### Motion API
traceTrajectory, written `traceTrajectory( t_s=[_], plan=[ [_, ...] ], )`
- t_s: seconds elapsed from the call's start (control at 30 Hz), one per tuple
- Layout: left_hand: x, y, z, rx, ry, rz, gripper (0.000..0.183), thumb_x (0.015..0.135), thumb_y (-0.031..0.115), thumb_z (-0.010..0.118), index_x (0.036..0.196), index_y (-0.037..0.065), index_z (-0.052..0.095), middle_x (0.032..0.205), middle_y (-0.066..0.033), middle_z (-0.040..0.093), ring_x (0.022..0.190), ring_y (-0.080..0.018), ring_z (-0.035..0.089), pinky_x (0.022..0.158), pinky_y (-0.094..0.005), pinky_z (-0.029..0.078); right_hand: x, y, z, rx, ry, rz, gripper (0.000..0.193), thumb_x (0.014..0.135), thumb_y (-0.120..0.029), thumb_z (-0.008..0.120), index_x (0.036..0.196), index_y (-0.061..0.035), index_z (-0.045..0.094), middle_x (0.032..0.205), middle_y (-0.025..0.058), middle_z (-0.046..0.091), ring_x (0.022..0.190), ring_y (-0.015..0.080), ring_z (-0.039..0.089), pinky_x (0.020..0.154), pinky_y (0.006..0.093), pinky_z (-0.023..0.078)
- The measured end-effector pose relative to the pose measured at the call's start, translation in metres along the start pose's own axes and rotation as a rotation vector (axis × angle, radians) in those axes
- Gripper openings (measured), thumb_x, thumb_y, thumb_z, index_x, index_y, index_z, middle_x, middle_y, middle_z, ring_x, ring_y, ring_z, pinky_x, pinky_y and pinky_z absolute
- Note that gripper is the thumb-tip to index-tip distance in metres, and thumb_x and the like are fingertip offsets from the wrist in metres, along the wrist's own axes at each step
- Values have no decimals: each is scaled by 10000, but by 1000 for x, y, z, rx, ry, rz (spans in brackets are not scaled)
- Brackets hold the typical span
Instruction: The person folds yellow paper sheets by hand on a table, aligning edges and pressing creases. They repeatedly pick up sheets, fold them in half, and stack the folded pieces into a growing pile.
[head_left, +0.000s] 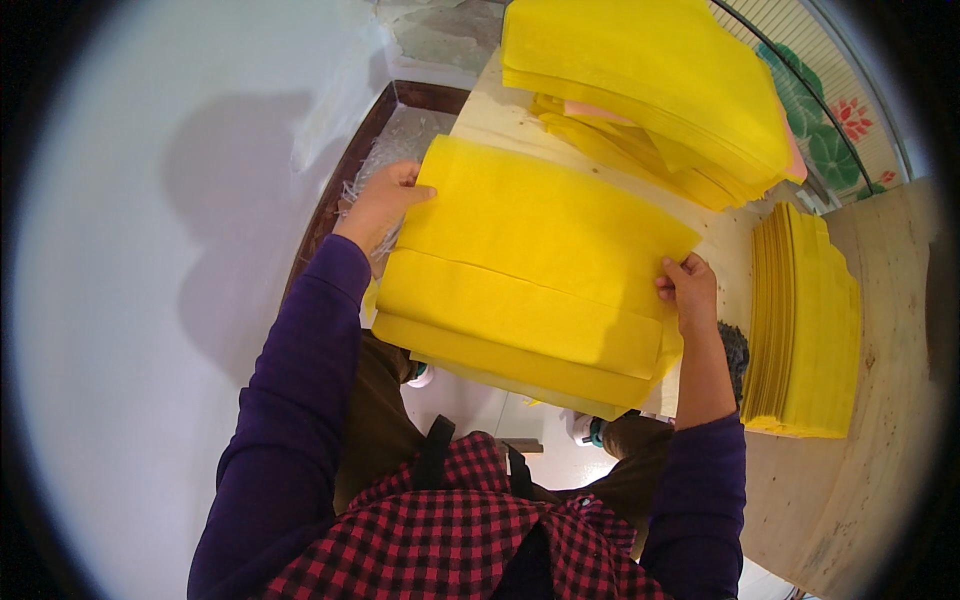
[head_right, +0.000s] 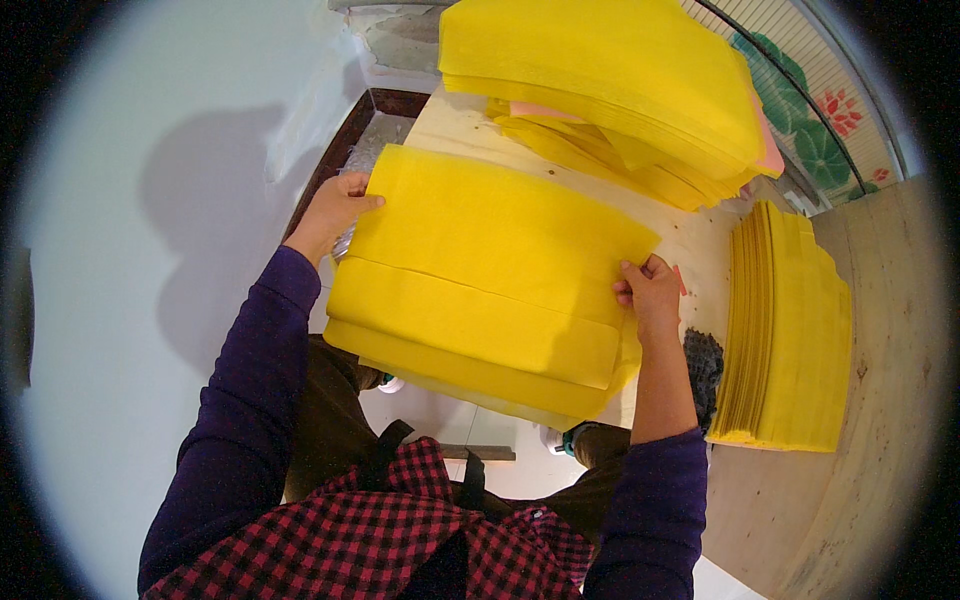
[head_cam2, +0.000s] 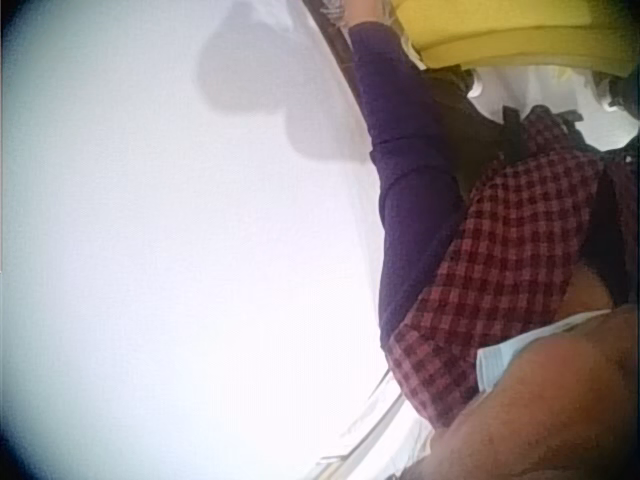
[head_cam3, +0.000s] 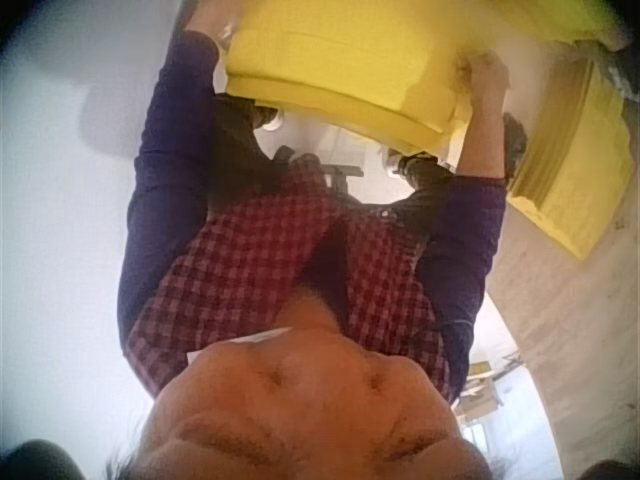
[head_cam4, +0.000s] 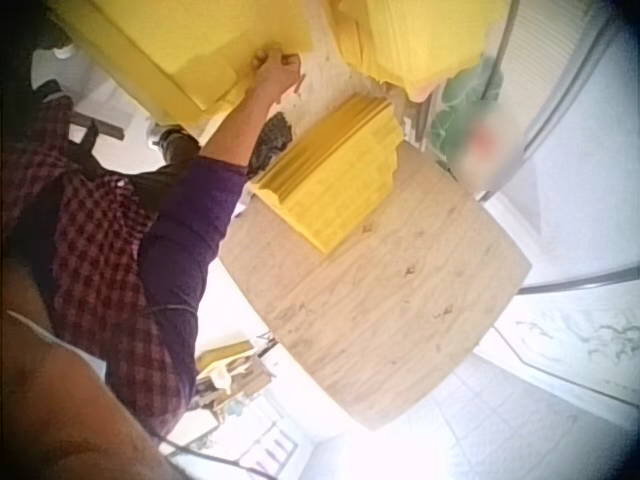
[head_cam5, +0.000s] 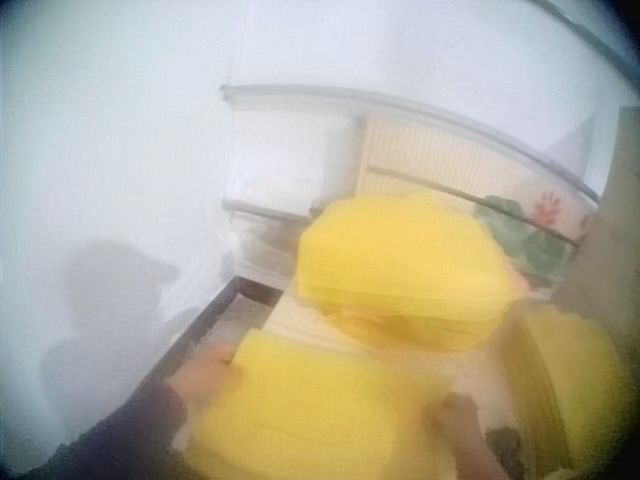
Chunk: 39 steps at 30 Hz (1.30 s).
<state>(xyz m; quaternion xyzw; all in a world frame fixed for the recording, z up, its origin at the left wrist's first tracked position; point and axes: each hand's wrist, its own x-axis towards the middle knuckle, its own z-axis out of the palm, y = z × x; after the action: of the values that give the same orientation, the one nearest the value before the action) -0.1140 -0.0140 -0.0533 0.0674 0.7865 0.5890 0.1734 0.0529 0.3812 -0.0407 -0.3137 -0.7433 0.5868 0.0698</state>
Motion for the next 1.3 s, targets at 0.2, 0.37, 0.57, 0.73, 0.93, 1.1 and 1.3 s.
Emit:
traceTrajectory(
  t_s=[0.2, 0.37, 0.57, 0.73, 0.93, 1.1, 1.3],
  plan=[
    [4, -7, -5, -20, 38, 54, 166, 820, 42, 653, 962, -44, 659, 896, -60, 691, 813, -147, 621, 772, -252, 454, -8, -3, -2, -20, 7, -74, 95, 892, -119, 647, 937, -43, 611, 716, 21, 614, 574, 95, 570, 484, 246, 438],
    [-2, 1, -11, 102, 64, 71, 152, 817, 39, 656, 940, -50, 656, 822, -51, 678, 724, -116, 614, 662, -252, 461, -16, -9, -8, -100, 26, -81, 99, 889, -105, 651, 936, -28, 610, 696, 44, 620, 574, 114, 572, 496, 265, 436],
    [-9, -2, -13, 9, 43, 57, 139, 803, -52, 646, 940, -30, 648, 845, -65, 673, 712, -114, 618, 646, -236, 490, -35, 1, -9, 54, 41, -82, 74, 891, -31, 621, 959, 1, 617, 829, 78, 670, 729, 146, 652, 640, 260, 520],
    [-12, -11, -14, 139, 62, 175, 165, 770, -99, 652, 910, -11, 649, 906, -74, 688, 817, -136, 638, 763, -246, 510, -40, 22, -9, 182, -35, -146, 81, 896, 23, 596, 966, -3, 627, 1068, 113, 655, 939, 182, 644, 863, 289, 523],
    [-20, -17, -13, 10, 38, 186, 144, 756, -81, 659, 882, -11, 668, 906, -60, 695, 841, -149, 647, 792, -245, 500, -43, 45, -13, 259, -89, -299, 106, 862, 38, 632, 962, 3, 625, 1101, 101, 648, 1005, 186, 613, 930, 306, 484],
    [-24, -22, -18, 135, -9, 371, 129, 774, -67, 641, 872, 11, 673, 926, -74, 687, 853, -154, 646, 800, -246, 502, -46, 59, -12, 236, -119, -415, 123, 852, 45, 645, 953, -23, 635, 1107, 88, 648, 1020, 185, 607, 940, 295, 476],
    [-29, -30, -15, 150, -19, 460, 123, 755, -73, 658, 828, 26, 665, 988, -85, 660, 912, -180, 635, 808, -264, 508, -45, 64, -13, 268, -120, -373, 107, 860, 40, 640, 935, -36, 646, 1120, 90, 651, 1022, 187, 609, 946, 295, 472]
  ],
)
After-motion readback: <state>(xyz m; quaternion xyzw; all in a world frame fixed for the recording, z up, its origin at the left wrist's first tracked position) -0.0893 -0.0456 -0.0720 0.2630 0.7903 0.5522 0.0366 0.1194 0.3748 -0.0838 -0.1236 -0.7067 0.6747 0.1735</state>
